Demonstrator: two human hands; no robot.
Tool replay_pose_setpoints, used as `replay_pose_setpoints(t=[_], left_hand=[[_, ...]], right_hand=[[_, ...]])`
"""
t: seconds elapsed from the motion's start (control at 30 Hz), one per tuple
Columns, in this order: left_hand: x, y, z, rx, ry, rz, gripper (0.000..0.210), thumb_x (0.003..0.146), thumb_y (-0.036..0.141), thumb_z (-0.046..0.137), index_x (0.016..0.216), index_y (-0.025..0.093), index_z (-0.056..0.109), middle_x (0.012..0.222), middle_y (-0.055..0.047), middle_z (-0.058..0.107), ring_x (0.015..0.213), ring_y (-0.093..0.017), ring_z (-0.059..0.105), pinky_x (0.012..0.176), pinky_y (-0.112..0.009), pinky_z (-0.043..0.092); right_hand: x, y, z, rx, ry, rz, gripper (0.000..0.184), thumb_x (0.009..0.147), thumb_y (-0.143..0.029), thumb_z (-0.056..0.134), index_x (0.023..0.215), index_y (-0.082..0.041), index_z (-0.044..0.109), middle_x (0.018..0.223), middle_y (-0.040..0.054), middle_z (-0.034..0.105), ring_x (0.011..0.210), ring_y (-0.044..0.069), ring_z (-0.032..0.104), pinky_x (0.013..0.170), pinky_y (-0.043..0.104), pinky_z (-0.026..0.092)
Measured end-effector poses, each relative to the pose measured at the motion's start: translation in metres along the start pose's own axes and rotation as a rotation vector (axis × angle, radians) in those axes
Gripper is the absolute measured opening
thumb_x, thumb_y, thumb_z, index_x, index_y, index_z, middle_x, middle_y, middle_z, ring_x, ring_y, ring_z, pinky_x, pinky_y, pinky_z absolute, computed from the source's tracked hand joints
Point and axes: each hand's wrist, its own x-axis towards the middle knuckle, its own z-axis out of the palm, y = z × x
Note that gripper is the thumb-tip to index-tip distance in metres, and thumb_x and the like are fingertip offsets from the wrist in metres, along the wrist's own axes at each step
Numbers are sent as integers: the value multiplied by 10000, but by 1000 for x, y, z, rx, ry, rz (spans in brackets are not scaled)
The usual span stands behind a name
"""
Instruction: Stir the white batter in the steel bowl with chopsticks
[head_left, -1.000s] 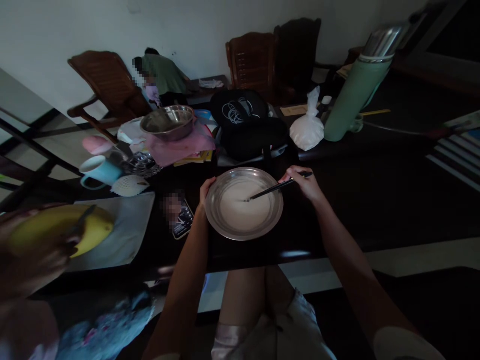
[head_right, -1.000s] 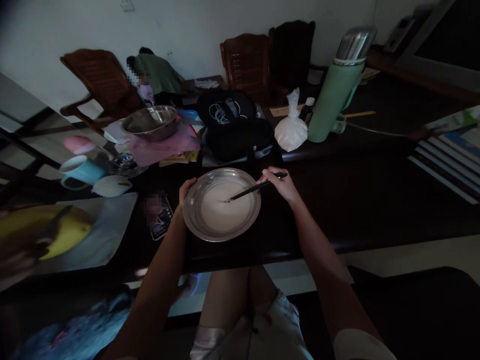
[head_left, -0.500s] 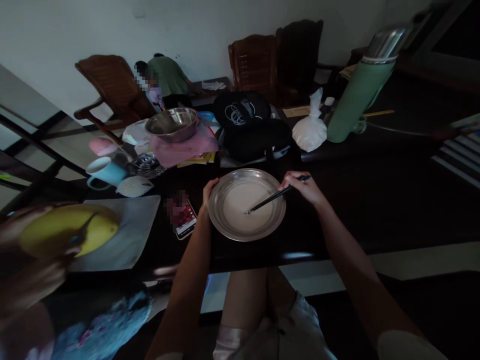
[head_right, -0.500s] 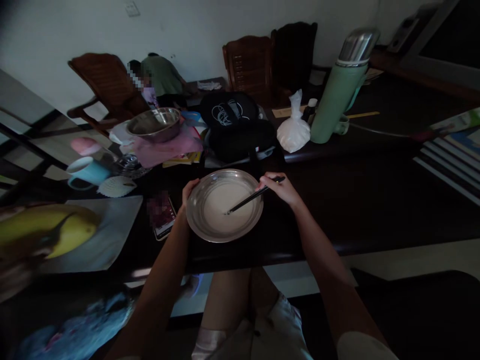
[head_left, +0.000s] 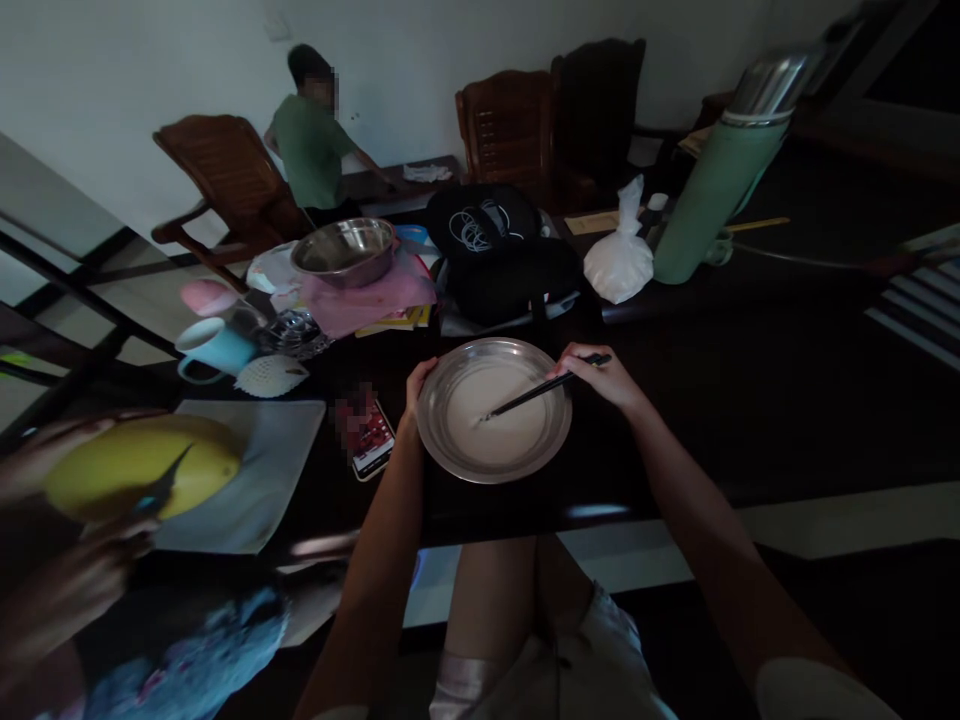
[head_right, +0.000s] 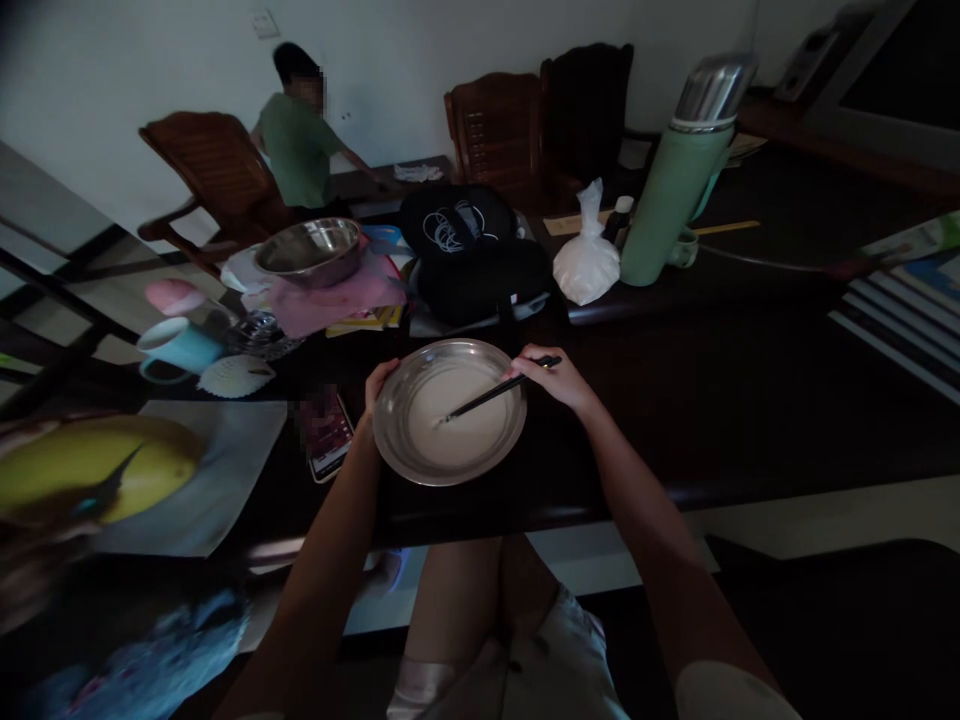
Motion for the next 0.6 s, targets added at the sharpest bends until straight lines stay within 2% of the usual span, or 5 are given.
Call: replay_pose_setpoints(t=[0.17, 0.37, 0.47, 0.53, 0.6], left_hand=[[-2, 2, 1, -29, 8, -30, 173, 763, 337, 612, 702, 193, 686, 597, 13, 661, 589, -162, 616, 623, -274, 501], [-3, 1, 1, -52, -23, -36, 182, 737, 331, 624, 733, 167, 704, 597, 1, 677, 604, -175, 639, 636, -276, 504], [-4, 1, 2, -65, -45, -34, 200, 751, 330, 599, 762, 166, 714, 604, -2, 686, 628, -189, 658, 641, -287, 517], [-4, 1, 3, -67, -26, -33, 179, 760, 321, 600, 746, 177, 706, 581, 10, 674, 597, -178, 647, 616, -280, 512], [-5, 2, 4, -73, -3, -37, 161, 764, 314, 611, 720, 183, 695, 559, 17, 660, 574, -170, 637, 600, -274, 505]], right_hand=[[0, 3, -7, 49, 149, -11, 412, 829, -557, 647, 598, -217, 671, 616, 23, 713, 646, 189, 692, 699, 326, 521], [0, 1, -1, 13, -43, -32, 376, 822, -549, 657, 664, -213, 717, 716, 32, 739, 730, 197, 706, 738, 330, 523], [1, 3, -3, 3, 35, -32, 364, 815, -546, 666, 669, -215, 713, 724, 31, 746, 760, 201, 713, 763, 332, 524], [1, 5, -7, 33, 116, -17, 384, 830, -541, 652, 633, -214, 692, 679, 26, 736, 709, 192, 709, 736, 323, 524], [0, 5, -9, 60, 129, -6, 416, 842, -546, 635, 597, -212, 673, 633, 22, 718, 648, 183, 695, 697, 316, 522]])
